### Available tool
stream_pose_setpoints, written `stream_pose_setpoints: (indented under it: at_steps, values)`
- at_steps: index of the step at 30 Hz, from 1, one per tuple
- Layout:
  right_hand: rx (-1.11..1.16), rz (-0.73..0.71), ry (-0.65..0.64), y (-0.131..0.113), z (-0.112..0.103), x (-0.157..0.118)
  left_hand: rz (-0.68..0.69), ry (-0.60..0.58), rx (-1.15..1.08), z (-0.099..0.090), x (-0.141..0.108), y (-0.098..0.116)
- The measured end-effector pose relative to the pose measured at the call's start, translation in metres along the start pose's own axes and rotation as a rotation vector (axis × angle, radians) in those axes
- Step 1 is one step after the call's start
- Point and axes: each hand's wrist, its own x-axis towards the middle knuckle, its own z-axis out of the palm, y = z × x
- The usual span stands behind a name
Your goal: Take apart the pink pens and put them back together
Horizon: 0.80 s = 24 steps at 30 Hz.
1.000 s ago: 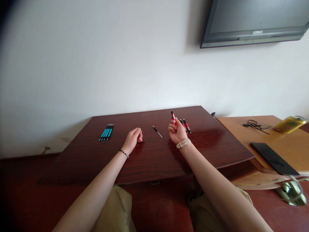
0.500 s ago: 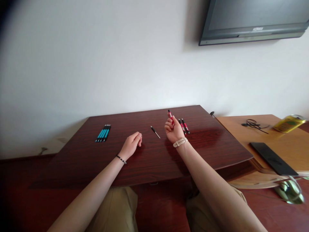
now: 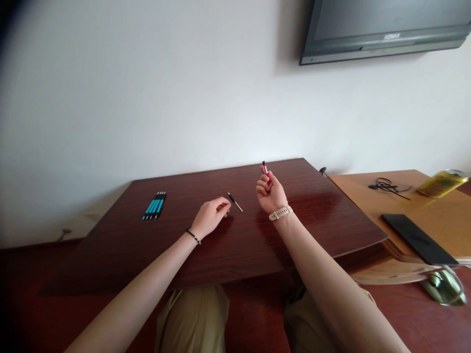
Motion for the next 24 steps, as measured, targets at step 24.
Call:
stream_pose_setpoints:
  at_steps: [24]
  values:
    - [-0.055, -0.206, 0.097, -0.045, -0.014, 0.008, 0.465, -0.466, 0.756, 0.054, 0.118, 0.079]
